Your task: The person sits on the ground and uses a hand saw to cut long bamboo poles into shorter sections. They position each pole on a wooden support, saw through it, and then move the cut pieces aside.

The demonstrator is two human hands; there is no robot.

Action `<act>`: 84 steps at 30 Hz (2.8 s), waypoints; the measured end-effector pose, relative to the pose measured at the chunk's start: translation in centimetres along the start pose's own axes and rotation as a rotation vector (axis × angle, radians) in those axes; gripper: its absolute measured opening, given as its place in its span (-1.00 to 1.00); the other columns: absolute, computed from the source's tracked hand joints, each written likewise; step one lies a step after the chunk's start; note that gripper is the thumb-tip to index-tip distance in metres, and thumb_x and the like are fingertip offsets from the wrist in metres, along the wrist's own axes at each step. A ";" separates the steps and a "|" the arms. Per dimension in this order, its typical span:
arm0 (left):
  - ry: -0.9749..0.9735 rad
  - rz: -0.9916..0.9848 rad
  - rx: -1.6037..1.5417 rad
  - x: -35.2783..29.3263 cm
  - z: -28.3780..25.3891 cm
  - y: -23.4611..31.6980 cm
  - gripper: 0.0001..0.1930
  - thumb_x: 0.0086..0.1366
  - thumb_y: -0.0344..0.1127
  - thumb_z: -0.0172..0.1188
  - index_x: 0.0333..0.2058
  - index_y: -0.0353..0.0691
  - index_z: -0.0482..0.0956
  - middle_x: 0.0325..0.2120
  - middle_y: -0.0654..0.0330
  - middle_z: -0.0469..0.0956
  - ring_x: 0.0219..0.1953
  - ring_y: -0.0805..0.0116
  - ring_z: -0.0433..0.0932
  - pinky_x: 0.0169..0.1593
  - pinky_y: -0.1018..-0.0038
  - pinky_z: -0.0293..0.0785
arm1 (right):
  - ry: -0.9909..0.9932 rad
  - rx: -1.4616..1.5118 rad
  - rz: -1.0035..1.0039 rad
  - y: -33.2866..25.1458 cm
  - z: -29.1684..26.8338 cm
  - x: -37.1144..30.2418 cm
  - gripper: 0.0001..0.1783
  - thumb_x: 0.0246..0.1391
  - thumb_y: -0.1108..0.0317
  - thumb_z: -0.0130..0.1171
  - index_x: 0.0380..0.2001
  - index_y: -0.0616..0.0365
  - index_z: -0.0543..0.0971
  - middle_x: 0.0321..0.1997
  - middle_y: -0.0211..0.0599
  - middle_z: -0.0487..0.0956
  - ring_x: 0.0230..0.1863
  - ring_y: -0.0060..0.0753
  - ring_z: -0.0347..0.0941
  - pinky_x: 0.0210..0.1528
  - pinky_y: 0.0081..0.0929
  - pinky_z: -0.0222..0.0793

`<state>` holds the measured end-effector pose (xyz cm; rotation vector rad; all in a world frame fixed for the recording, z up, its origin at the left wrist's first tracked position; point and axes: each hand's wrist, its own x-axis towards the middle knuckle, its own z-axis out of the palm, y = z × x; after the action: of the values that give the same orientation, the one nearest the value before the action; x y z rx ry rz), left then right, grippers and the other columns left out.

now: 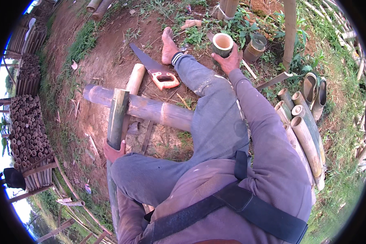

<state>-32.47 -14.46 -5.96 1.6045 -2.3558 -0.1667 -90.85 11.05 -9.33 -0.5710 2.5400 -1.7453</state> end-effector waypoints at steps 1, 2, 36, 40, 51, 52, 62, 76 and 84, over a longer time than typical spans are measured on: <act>-0.003 -0.004 -0.021 -0.2 -0.1 -0.1 -0.02 0.05 0.10 0.57 0.37 -0.19 0.34 0.24 -0.10 0.45 0.30 -0.13 0.41 0.36 -0.04 0.30 | -0.041 0.022 -0.002 0.5 0.9 0.4 0.17 -0.20 0.12 0.70 0.42 0.14 0.23 0.30 -0.08 0.53 0.32 -0.14 0.48 0.40 -0.21 0.37; 0.020 0.031 -0.009 -0.3 -0.2 -0.4 -0.01 0.06 0.11 0.56 0.38 -0.19 0.32 0.24 -0.09 0.44 0.32 -0.13 0.39 0.39 -0.05 0.25 | -0.080 0.045 -0.003 1.3 1.6 0.8 0.18 -0.20 0.12 0.70 0.42 0.14 0.23 0.31 -0.08 0.53 0.33 -0.13 0.48 0.40 -0.20 0.37; 0.080 0.002 0.177 -1.0 2.0 -0.9 0.08 0.09 0.25 0.47 0.45 -0.17 0.19 0.34 -0.03 0.36 0.41 -0.10 0.28 0.49 -0.12 -0.02 | -0.049 -0.401 -0.204 -7.2 -6.5 6.6 -0.08 -0.05 -0.05 0.56 0.28 0.26 0.48 0.21 0.03 0.59 0.25 0.08 0.53 0.33 -0.14 0.45; 0.101 -0.001 0.196 -0.9 2.2 -0.9 0.06 0.09 0.23 0.48 0.43 -0.15 0.21 0.33 -0.02 0.37 0.42 -0.09 0.28 0.49 -0.12 -0.02 | -0.204 -0.377 -0.332 -7.5 -2.6 4.4 -0.09 -0.05 0.01 0.57 0.28 0.28 0.47 0.19 0.09 0.59 0.23 0.10 0.53 0.33 -0.13 0.45; 0.078 -0.041 0.164 -0.9 1.9 -0.1 0.05 0.07 0.21 0.49 0.44 -0.11 0.22 0.36 0.00 0.33 0.45 -0.07 0.23 0.50 -0.14 -0.06 | -0.327 -0.563 -0.313 -3.1 0.5 3.8 -0.05 -0.03 0.11 0.55 0.38 0.20 0.36 0.30 0.12 0.49 0.33 0.13 0.44 0.39 -0.10 0.39; 0.076 -0.039 0.164 -0.9 1.8 0.0 0.05 0.08 0.21 0.48 0.44 -0.11 0.22 0.36 0.00 0.33 0.45 -0.06 0.23 0.50 -0.14 -0.06 | -0.338 -0.557 -0.297 -3.1 0.5 3.7 -0.03 -0.04 0.11 0.56 0.39 0.20 0.34 0.31 0.12 0.49 0.34 0.13 0.44 0.39 -0.10 0.38; 0.078 -0.002 0.193 -0.9 2.2 -0.7 0.04 0.13 0.22 0.46 0.45 -0.13 0.19 0.37 0.00 0.32 0.45 -0.06 0.23 0.51 -0.11 -0.04 | -0.275 -0.279 -0.205 -0.3 0.4 1.9 0.30 -0.13 0.07 0.66 0.53 0.26 0.08 0.47 0.08 0.35 0.46 -0.03 0.35 0.53 -0.21 0.25; 0.133 0.038 0.230 -0.9 2.7 -1.1 0.04 0.12 0.24 0.47 0.44 -0.14 0.20 0.34 0.01 0.37 0.40 -0.08 0.30 0.48 -0.09 0.05 | -0.042 -0.221 -0.207 -3.0 -0.5 1.4 -0.08 -0.08 0.04 0.64 0.23 0.28 0.43 0.14 -0.03 0.60 0.18 -0.16 0.56 0.27 -0.24 0.47; 0.161 0.027 0.220 -0.3 2.5 0.0 0.02 0.13 0.24 0.47 0.43 -0.11 0.22 0.34 0.02 0.38 0.40 -0.05 0.31 0.47 -0.08 0.07 | -0.080 -0.283 -0.163 -3.9 -0.9 2.8 -0.05 -0.07 -0.07 0.59 0.21 0.30 0.38 0.11 0.07 0.61 0.11 -0.04 0.60 0.19 -0.17 0.52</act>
<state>-33.10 -14.31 -8.42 1.6126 -2.3356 0.2272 -92.46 9.78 -4.92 -0.8611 2.7715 -1.3741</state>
